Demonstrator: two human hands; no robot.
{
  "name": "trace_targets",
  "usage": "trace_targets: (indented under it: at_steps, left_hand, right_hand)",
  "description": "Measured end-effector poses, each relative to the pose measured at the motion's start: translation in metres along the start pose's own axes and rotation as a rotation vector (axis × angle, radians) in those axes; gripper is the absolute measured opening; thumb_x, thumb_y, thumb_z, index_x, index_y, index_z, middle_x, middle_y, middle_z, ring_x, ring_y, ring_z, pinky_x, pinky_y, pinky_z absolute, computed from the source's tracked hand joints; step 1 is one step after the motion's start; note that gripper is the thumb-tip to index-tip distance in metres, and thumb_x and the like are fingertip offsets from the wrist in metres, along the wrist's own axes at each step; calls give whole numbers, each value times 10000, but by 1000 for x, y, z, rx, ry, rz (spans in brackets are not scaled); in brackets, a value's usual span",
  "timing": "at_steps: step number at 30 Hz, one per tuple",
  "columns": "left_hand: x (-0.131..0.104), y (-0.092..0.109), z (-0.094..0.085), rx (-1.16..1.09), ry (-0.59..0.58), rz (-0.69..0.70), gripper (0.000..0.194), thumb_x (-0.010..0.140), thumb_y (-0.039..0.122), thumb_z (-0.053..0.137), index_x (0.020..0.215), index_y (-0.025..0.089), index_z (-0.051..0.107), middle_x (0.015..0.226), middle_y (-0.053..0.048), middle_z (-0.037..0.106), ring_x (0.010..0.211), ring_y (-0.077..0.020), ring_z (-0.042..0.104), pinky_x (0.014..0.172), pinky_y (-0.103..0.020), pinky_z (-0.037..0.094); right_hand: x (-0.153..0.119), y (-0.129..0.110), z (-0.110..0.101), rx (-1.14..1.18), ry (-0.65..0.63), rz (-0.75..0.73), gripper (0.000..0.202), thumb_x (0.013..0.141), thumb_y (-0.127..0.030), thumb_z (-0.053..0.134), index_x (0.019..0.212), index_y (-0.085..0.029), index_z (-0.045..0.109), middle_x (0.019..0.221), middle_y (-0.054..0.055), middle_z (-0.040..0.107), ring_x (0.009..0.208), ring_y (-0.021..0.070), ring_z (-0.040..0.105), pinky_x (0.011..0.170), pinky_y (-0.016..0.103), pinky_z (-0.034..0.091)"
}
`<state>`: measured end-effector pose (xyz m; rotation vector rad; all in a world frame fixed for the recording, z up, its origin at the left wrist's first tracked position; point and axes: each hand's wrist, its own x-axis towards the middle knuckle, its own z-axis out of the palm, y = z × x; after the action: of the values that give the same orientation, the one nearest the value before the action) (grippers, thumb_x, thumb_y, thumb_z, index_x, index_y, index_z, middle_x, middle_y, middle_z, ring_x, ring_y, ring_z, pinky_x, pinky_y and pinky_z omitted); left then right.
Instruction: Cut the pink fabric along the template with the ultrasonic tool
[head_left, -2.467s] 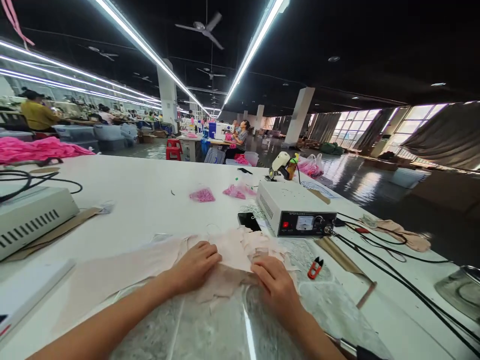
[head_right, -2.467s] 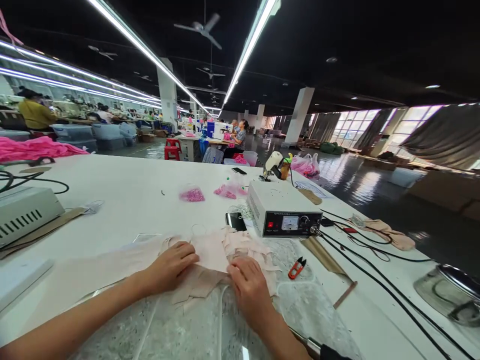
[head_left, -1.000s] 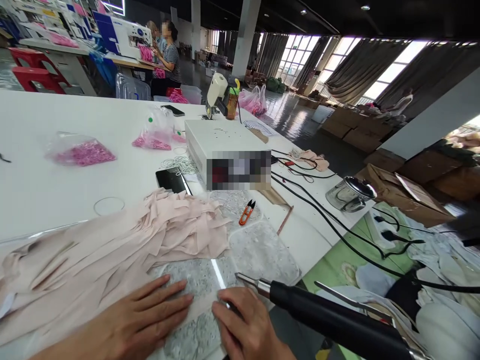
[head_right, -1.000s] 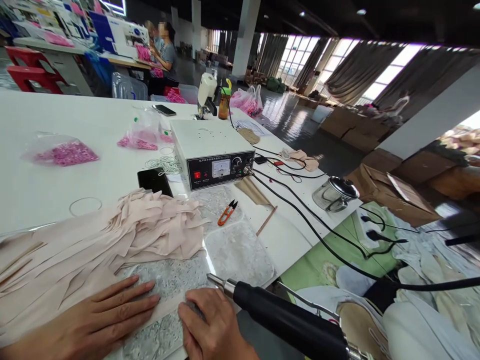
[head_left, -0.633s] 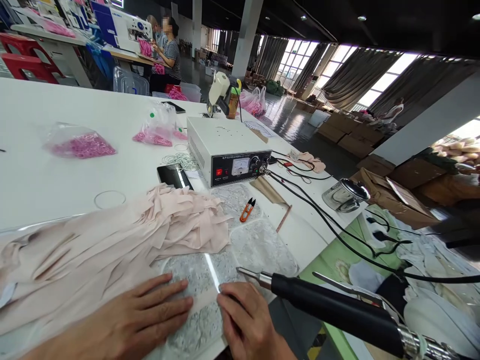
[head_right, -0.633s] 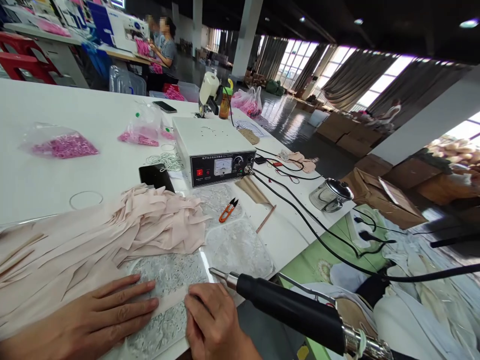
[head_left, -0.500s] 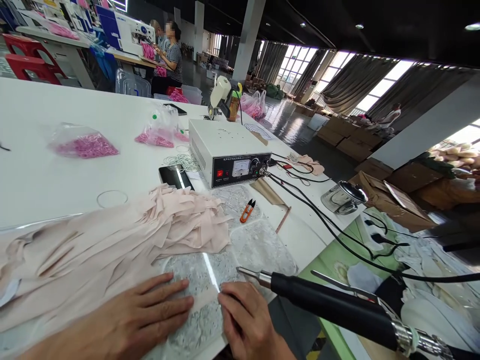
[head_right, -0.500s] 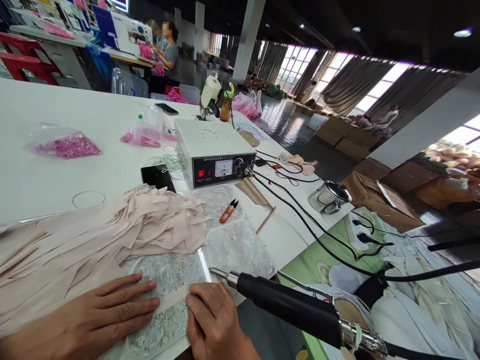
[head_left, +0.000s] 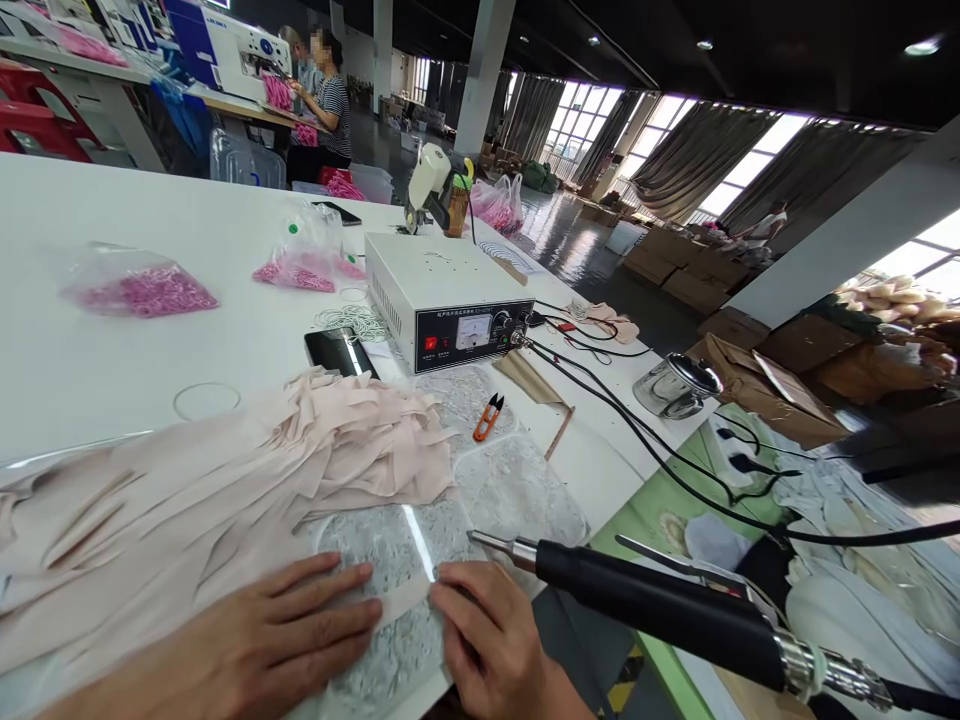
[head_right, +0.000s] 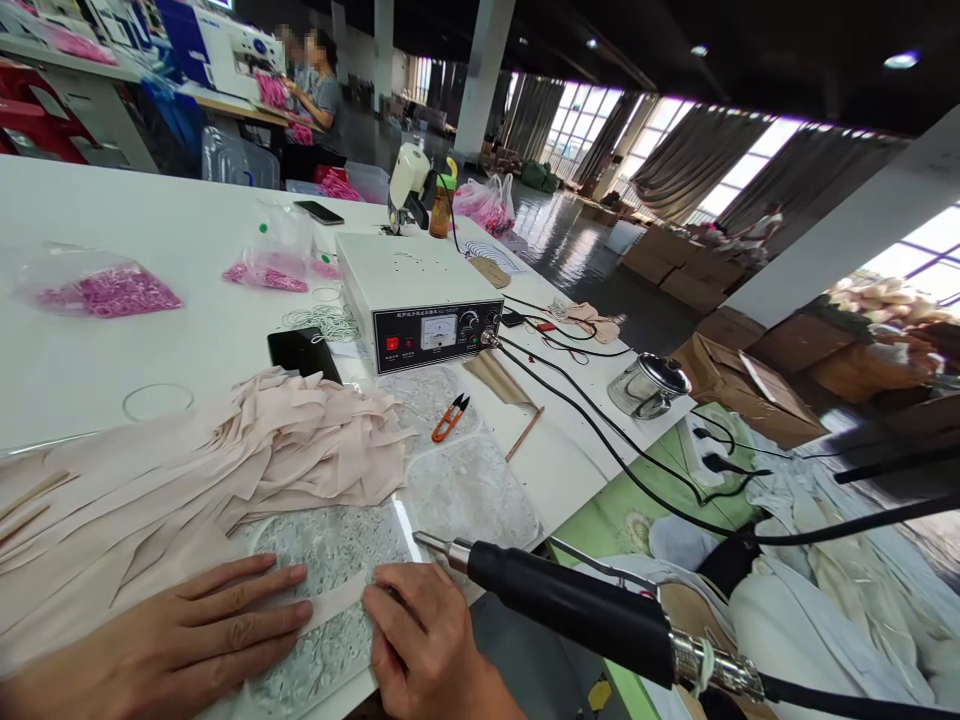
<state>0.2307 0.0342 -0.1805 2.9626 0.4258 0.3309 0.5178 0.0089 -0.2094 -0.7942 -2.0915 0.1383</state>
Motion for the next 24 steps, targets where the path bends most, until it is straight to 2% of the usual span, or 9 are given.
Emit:
trace_targets:
  at_steps: [3,9,14,17,20,22,24]
  left_hand:
    - [0,-1,1,9,-2,5,556,947,163,471,1487,238,358,1436,3,495,1397,-189,350,1204,-366,192]
    - [-1,-2,4,-41,24,-28,542,950,161,485,1470,276,387,1395,10,543,1362,-185,412,1189,-349,261]
    - [-5,-3,8,-116,53,-52,534,949,169,480,1458,309,404,1403,13,535,1340,-194,444,1173,-357,303]
    - [-5,-3,7,-126,48,-56,529,950,187,479,1459,312,403,1411,8,528,1342,-199,443,1169,-362,311]
    - [-1,-4,4,-102,53,-29,529,952,185,468,1466,286,396,1404,-1,536,1355,-197,425,1177,-354,289]
    - [1,-4,2,-98,69,-14,526,952,173,453,1465,279,399,1394,1,547,1351,-188,430,1176,-341,289]
    - [1,-4,2,-99,74,-9,522,955,176,446,1463,283,398,1387,5,554,1344,-183,440,1172,-335,298]
  right_hand:
    - [0,3,-1,-17,-20,-30,374,770,-32,479,1111,-94,619,1015,160,669,903,210,642,729,349,577]
    - [2,1,-2,-38,-49,-29,368,751,-41,457,1077,-108,615,989,155,686,897,207,668,733,345,593]
    - [-11,-3,-17,60,136,106,356,743,23,484,1007,-162,633,872,95,702,805,180,694,693,296,610]
    - [-34,-4,-28,89,238,294,235,803,-40,548,939,-184,675,854,84,722,756,197,714,659,293,617]
    - [-58,-3,-33,152,431,646,112,856,-184,613,915,-182,709,843,95,742,746,225,725,654,306,618]
    - [-69,-1,-33,217,538,829,140,843,-269,664,923,-169,722,817,100,748,727,241,725,658,323,618]
    - [-76,3,-33,273,606,915,205,821,-320,698,937,-153,723,827,111,753,719,261,725,680,361,616]
